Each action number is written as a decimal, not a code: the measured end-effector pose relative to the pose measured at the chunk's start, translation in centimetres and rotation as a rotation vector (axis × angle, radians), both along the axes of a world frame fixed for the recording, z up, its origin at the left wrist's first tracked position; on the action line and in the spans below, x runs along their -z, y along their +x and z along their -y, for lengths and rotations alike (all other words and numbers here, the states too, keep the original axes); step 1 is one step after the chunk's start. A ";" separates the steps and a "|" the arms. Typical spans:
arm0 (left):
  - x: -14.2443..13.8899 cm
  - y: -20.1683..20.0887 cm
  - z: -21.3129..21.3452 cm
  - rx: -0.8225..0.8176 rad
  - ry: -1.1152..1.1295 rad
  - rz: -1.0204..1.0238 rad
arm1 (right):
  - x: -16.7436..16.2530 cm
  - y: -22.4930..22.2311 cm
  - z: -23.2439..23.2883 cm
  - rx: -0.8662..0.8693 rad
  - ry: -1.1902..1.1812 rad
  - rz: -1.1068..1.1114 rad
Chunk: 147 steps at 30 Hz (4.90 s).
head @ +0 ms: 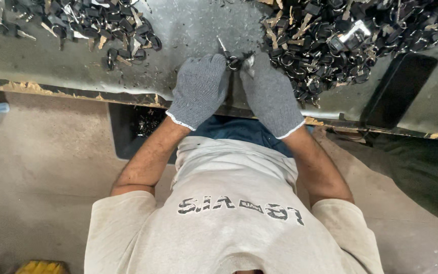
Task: The person picks keys one at a time from a large pile on the workbench, turns each key over in their gloved hands, and drops it into a bin below the bench, repeating this cycle throughout the episode.
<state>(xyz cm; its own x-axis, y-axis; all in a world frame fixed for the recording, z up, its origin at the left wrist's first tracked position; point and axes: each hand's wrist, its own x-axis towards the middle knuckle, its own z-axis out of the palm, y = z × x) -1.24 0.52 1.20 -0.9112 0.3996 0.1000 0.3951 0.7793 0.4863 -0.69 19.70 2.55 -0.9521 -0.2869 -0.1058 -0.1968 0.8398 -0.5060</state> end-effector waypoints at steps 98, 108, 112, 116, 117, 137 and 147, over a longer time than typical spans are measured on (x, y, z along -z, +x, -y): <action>0.9 2.0 -0.6 -0.135 0.117 -0.114 | -1.3 1.9 -0.3 -0.149 0.266 -0.148; 2.3 3.3 -1.3 -0.045 0.124 -0.117 | -0.1 1.6 0.8 -0.134 0.071 -0.112; 1.3 3.0 -1.0 -0.094 0.073 -0.087 | -1.2 0.2 0.2 -0.110 -0.009 0.519; -0.1 2.3 1.2 -0.374 0.188 -0.197 | -2.0 1.3 0.2 -0.165 -0.173 -0.136; -0.2 1.6 1.6 -0.489 0.178 -0.372 | -2.1 1.6 0.4 -0.189 -0.133 -0.187; -0.8 0.0 0.1 -0.231 0.232 0.051 | -0.7 0.8 -0.2 -0.115 -0.009 -0.069; 0.8 -0.4 0.8 -0.041 0.119 -0.037 | -0.3 0.6 1.7 -0.105 0.241 -0.081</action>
<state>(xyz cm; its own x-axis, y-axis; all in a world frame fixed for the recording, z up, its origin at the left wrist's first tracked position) -1.64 -0.27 0.37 -0.9215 0.3453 0.1778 0.3831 0.7330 0.5621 -0.07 18.00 2.82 -0.9265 -0.3607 -0.1073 -0.3214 0.9067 -0.2730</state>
